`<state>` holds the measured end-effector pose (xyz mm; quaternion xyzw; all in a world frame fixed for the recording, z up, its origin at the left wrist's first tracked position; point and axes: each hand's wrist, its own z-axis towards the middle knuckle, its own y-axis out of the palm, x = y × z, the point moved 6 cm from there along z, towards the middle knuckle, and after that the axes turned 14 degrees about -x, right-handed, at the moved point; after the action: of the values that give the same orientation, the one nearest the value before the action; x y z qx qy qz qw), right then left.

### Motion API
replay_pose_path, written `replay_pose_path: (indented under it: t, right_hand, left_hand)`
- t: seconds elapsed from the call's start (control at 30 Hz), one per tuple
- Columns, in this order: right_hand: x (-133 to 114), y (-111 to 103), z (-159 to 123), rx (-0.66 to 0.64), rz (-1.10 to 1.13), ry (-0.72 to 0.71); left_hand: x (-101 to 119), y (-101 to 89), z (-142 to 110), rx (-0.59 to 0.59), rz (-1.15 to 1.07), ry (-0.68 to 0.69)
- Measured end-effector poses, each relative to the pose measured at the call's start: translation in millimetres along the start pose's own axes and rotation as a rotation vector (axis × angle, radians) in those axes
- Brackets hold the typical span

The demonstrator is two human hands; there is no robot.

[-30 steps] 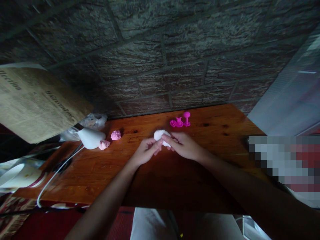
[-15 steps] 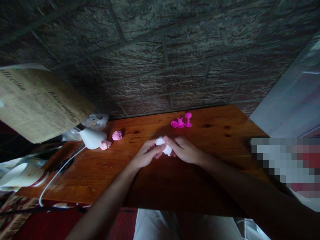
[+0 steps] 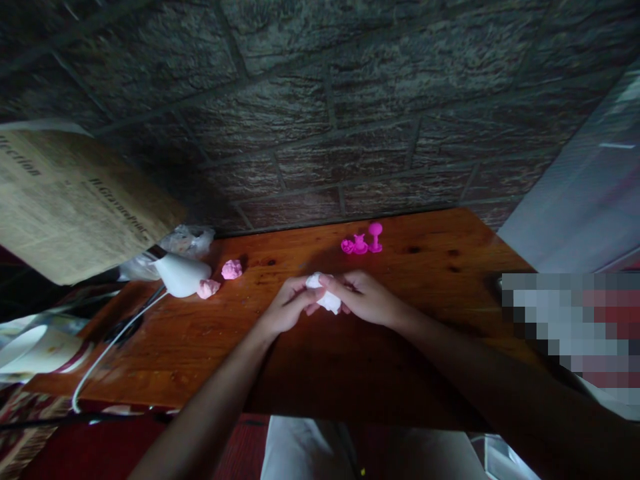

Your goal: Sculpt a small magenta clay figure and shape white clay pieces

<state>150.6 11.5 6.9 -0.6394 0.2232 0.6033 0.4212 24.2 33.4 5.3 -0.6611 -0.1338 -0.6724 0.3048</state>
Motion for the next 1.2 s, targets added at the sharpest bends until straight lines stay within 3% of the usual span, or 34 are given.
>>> replay_pose_path:
  t: [0.13, 0.33, 0.57, 0.87, 1.2]
  right_hand:
    - [2, 3, 0, -0.045, 0.019, -0.002]
    - [-3, 11, -1, -0.147, 0.046, -0.017]
    - [-3, 11, -1, -0.122, -0.061, -0.022]
    - [3, 15, 1, -0.140, -0.079, 0.026]
    - [-13, 14, -1, -0.099, -0.157, -0.055]
  left_hand:
    - [-7, -7.6, -2, 0.074, -0.057, 0.028]
    - [-1, -9.7, -2, 0.085, 0.016, 0.096]
    - [6, -2.9, 1, 0.049, 0.167, -0.019]
    - [13, 1.7, 6, 0.060, 0.144, -0.002]
    - [11, -5.1, 1, 0.132, 0.166, 0.057]
